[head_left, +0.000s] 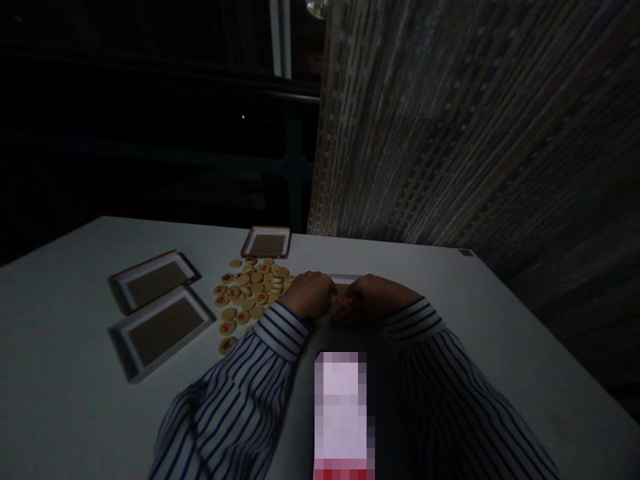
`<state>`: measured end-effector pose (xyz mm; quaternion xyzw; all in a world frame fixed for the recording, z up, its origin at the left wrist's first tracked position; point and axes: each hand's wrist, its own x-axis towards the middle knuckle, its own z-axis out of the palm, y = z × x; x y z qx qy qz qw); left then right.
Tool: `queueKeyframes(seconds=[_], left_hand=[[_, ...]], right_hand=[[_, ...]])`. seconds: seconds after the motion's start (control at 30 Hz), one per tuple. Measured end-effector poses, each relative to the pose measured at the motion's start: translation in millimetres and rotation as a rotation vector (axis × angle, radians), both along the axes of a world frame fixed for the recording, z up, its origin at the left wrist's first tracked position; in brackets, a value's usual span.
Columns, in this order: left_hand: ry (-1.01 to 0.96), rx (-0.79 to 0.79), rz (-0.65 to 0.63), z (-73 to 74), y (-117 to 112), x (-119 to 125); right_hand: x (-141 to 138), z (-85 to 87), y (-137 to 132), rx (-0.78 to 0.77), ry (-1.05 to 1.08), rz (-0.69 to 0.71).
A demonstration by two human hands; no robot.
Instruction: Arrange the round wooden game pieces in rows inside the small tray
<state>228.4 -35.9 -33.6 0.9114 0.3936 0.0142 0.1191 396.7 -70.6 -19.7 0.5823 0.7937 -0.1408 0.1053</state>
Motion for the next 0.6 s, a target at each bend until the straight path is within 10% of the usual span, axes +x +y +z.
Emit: queueKeyframes(seconds=[0.6], left_hand=[[-0.017,0.018,0.016,1.1,0.5,-1.6]], right_hand=[[7.7,-3.7,2.5,0.047,0.010,-0.034]])
